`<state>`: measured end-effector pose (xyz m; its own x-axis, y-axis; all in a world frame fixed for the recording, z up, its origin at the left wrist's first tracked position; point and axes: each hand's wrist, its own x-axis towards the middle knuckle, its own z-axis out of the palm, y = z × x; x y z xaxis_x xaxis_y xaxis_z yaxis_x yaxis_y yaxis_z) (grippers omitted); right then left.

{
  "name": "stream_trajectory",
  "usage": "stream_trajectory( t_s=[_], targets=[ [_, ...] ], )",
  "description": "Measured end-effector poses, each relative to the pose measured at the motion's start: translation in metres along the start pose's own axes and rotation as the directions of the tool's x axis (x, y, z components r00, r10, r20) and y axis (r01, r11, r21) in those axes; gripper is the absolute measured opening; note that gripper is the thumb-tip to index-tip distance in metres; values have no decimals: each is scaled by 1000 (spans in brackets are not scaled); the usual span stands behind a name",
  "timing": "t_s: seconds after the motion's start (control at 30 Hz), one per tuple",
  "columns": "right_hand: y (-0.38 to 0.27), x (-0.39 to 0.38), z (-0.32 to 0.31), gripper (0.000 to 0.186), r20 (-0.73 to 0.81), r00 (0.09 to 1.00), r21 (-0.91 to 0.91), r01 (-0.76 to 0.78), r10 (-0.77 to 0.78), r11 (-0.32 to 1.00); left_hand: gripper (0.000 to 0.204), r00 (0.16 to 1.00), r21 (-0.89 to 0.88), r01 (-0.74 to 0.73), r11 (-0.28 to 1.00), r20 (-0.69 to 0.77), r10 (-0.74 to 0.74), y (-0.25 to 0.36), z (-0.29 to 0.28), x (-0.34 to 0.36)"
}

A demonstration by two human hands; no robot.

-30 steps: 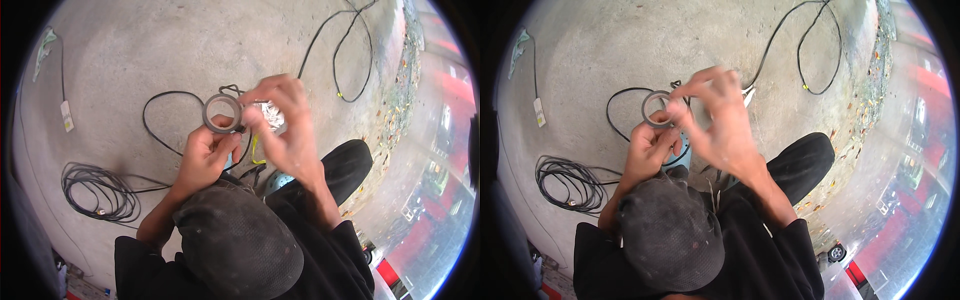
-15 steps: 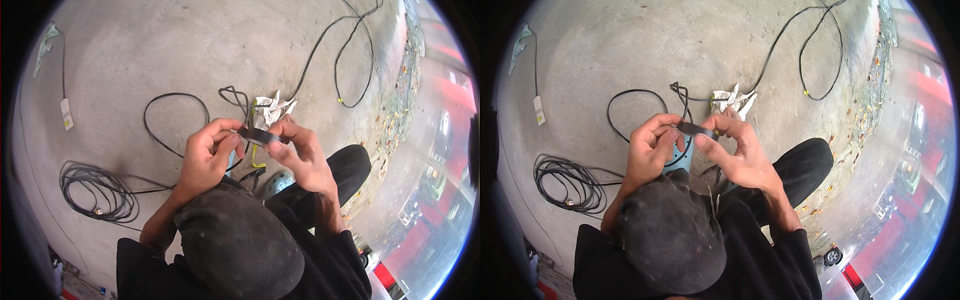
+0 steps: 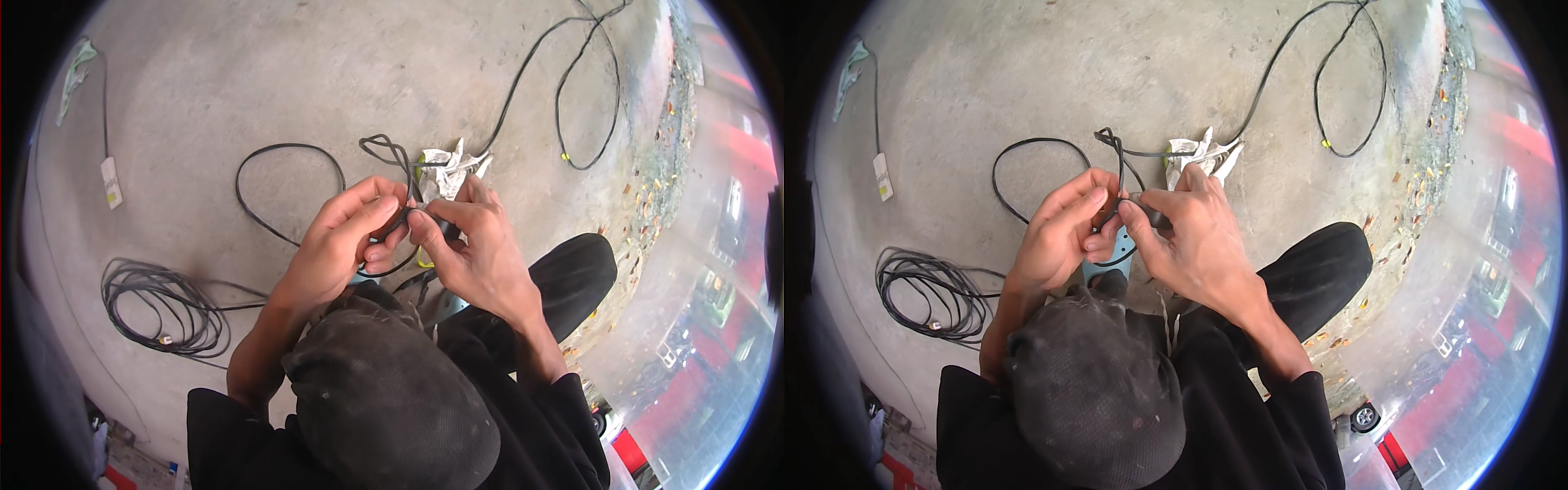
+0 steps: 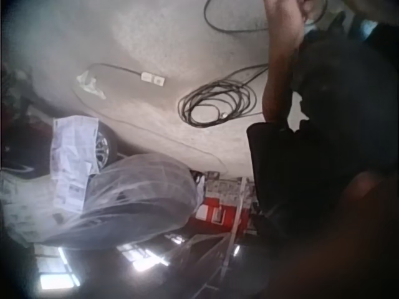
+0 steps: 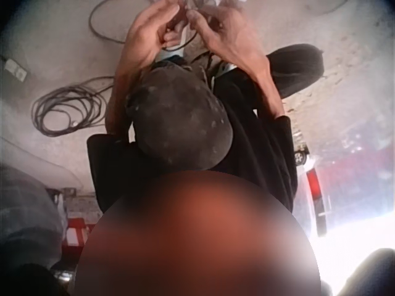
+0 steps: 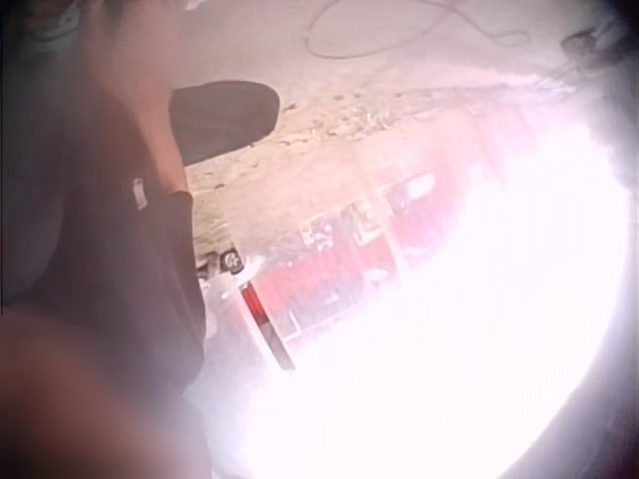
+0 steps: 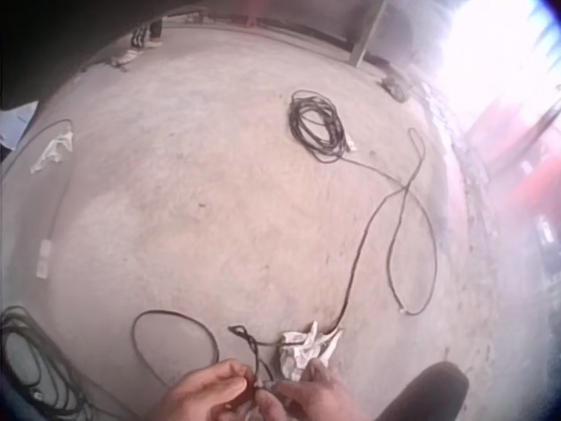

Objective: The person uses electrical tape to wrap a thin black wire held in their hands while crouching on a concrete floor.

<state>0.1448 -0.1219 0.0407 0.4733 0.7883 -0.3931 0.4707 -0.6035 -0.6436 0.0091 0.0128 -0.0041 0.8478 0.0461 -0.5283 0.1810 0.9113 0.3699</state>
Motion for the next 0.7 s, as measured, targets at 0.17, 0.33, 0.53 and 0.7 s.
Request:
stream_trajectory(
  t_s=[0.17, 0.33, 0.53, 0.7],
  targets=[
    [1, 6, 9, 23, -68, 981, -31, 180, -182, 983, 13, 997, 224, -64, 972, -36, 74, -5, -1, 6],
    [-1, 6, 15, 20, -133, 987, 47, 99, -92, 994, 12, 992, 213, -103, 972, -50, 116, -4, 1, 10],
    [-1, 0, 29, 25, -177, 979, 178, 128, -96, 976, 11, 996, 43, -34, 999, -83, 37, -1, 6, 3],
    [-2, -4, 31, 27, -158, 984, 300, 133, -88, 945, 14, 995, -11, 15, 1000, -96, -16, -2, 4, -6]
  ],
)
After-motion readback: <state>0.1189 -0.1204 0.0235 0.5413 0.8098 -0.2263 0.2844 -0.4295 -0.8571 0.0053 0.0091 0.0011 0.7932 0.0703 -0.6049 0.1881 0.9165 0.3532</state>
